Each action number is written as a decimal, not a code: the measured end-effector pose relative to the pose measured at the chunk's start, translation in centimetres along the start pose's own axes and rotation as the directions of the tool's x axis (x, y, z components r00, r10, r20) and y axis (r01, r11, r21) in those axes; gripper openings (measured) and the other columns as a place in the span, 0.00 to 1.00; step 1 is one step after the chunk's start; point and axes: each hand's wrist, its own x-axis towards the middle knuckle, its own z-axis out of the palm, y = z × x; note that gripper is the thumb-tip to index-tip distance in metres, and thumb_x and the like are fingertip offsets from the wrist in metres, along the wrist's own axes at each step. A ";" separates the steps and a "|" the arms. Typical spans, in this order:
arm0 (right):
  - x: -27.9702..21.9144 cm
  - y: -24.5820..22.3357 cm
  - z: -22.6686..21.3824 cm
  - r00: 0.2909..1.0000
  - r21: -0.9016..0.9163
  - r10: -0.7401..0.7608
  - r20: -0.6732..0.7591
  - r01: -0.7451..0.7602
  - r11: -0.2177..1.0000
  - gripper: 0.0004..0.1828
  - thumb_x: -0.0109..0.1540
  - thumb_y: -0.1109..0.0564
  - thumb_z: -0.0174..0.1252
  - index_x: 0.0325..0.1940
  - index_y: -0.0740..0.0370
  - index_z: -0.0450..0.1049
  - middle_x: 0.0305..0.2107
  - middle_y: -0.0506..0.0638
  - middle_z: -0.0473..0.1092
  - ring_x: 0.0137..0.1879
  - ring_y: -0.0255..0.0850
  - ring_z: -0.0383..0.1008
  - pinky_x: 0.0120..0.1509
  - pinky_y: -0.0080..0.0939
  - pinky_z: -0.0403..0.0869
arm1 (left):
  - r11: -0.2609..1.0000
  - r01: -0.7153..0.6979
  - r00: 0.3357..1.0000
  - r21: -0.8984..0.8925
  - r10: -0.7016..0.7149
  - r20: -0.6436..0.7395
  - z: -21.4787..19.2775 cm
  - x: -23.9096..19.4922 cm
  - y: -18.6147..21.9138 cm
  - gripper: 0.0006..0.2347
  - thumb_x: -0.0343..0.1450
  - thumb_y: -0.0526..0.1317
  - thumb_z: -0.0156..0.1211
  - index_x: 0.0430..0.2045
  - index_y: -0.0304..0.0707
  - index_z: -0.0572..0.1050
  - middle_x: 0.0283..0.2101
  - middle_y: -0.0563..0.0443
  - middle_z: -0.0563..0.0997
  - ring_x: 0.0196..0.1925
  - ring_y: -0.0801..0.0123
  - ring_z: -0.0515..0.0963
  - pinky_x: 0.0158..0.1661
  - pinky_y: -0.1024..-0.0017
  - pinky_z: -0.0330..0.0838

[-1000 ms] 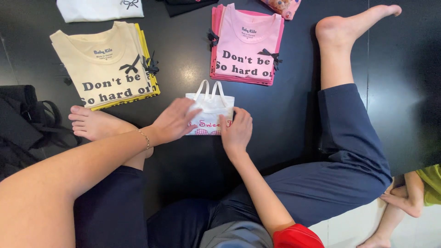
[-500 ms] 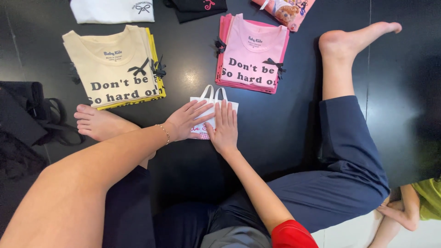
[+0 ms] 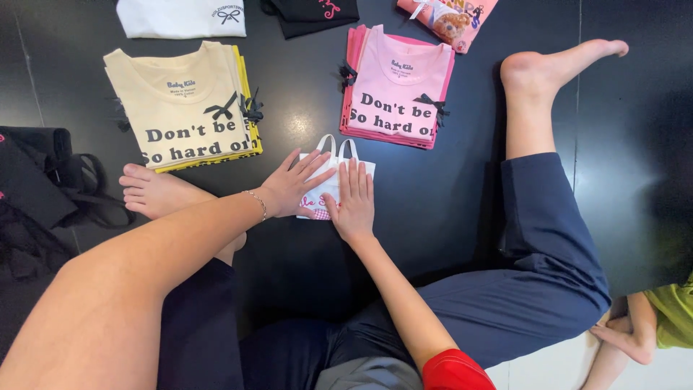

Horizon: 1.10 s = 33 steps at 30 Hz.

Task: Folding baby clothes and placing them into small gift bags and pouches.

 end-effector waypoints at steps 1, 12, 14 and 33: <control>0.0 0.0 0.0 1.000 -0.001 0.002 0.003 -0.002 1.000 0.41 0.70 0.31 0.40 0.81 0.54 0.46 0.78 0.56 0.42 0.83 0.53 0.38 0.83 0.55 0.40 | 1.000 0.003 1.000 0.000 -0.003 0.006 0.0 0.1 0.0 0.46 0.68 0.74 0.44 0.76 0.58 0.32 0.80 0.46 0.33 0.81 0.55 0.31 0.73 0.46 0.30; 0.0 0.1 0.0 1.000 -0.007 0.015 0.023 -0.015 1.000 0.41 0.70 0.30 0.39 0.81 0.53 0.46 0.78 0.55 0.41 0.83 0.52 0.36 0.84 0.54 0.38 | 1.000 -0.004 0.999 -0.020 0.005 0.036 -0.2 0.1 -0.1 0.46 0.68 0.74 0.45 0.76 0.58 0.33 0.80 0.46 0.33 0.81 0.55 0.30 0.73 0.46 0.29; -0.1 0.2 0.1 0.998 0.029 0.031 0.050 -0.032 0.999 0.41 0.69 0.29 0.38 0.81 0.51 0.46 0.78 0.53 0.41 0.83 0.51 0.37 0.84 0.53 0.37 | 0.999 -0.004 0.999 -0.041 0.006 0.034 -0.2 0.1 -0.1 0.46 0.68 0.73 0.46 0.76 0.58 0.33 0.80 0.46 0.33 0.81 0.55 0.30 0.73 0.46 0.29; 0.0 0.2 -0.2 0.998 -0.002 0.019 0.061 -0.019 1.000 0.41 0.70 0.30 0.38 0.81 0.52 0.46 0.78 0.54 0.40 0.83 0.51 0.36 0.84 0.54 0.37 | 1.000 -0.010 0.997 -0.029 0.012 0.073 -1.0 -0.1 -0.1 0.46 0.69 0.72 0.46 0.76 0.57 0.31 0.80 0.45 0.32 0.81 0.55 0.30 0.73 0.46 0.29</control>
